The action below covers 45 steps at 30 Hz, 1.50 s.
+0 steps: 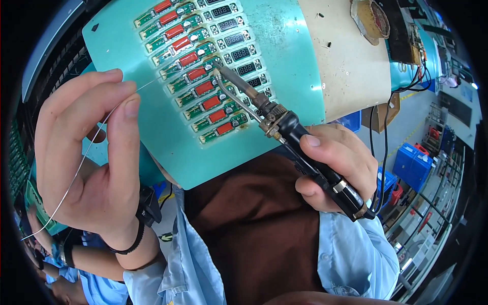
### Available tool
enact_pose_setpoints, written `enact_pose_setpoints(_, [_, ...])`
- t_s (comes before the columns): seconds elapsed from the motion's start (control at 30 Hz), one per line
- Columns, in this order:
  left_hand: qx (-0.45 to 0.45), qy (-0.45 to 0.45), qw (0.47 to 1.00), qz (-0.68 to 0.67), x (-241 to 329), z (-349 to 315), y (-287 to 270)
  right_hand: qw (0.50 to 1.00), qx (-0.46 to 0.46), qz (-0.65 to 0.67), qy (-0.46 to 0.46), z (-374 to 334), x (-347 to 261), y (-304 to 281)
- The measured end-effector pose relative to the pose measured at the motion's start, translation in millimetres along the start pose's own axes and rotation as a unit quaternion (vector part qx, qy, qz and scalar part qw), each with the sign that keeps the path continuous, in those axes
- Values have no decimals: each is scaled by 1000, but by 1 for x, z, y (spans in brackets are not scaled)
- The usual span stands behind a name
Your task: Soldering components onto multiple printed circuit boards at an assembly line.
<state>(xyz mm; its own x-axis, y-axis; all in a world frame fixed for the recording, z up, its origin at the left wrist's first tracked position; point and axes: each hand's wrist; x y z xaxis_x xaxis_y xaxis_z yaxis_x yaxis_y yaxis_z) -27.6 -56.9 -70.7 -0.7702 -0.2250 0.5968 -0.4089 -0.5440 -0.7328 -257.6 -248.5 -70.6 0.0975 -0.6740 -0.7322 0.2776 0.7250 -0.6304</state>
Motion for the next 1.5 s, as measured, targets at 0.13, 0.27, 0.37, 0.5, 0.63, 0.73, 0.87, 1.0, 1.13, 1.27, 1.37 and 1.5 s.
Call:
enact_pose_setpoints(0.13, [2, -9, 1000, -13, -2, -1, 1, 1000, -7, 3, 11, 1, -1, -1])
enact_pose_setpoints(0.27, [2, -10, 1000, -5, -2, 1, 2, 1000, -18, 4, 24, 2, -4, -2])
enact_pose_setpoints(0.37, [-3, -3, 1000, -3, -3, 2, 3, 999, -23, 5, 33, 2, -7, -2])
enact_pose_setpoints(0.5, [-11, 3, 1000, 1, -5, 3, 3, 999, -24, 10, 43, 4, -9, -1])
enact_pose_setpoints(0.63, [-17, 4, 1000, -3, -3, 6, 4, 999, -15, 19, 46, 3, -10, 1])
enact_pose_setpoints(0.73, [-22, 3, 1000, -4, -3, 6, 5, 999, -8, 23, 46, 3, -10, 3])
enact_pose_setpoints(0.87, [-21, 3, 1000, 2, -3, 6, 4, 999, -1, 24, 40, 2, -8, 3])
enact_pose_setpoints(1.0, [-8, 1, 1000, 17, 0, 6, 0, 999, 16, 25, 21, -2, -6, 1])
enact_pose_setpoints(1.13, [-1, -2, 1000, 25, 2, 3, -3, 1000, 24, 12, 15, -5, -5, -2])
enact_pose_setpoints(1.27, [5, 19, 1000, 20, 2, 10, 0, 996, 86, -2, 0, -16, 0, -11])
enact_pose_setpoints(1.37, [21, 35, 999, 28, 1, 7, -2, 984, 177, 3, 8, -29, 16, -16])
enact_pose_setpoints(1.5, [18, 13, 1000, 21, 1, 3, -3, 939, 337, -18, 68, -41, 55, -19])
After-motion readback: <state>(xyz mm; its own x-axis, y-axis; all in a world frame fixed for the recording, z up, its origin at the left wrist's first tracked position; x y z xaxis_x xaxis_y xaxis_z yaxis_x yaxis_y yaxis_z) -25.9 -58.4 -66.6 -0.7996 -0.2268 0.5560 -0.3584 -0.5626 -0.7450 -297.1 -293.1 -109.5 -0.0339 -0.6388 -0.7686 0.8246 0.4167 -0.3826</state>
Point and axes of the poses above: each hand's wrist, its own z-axis towards the middle knuckle, its own y-axis out of the palm, x = y × z, and after that the axes turned 8 degrees about -x, right-handed
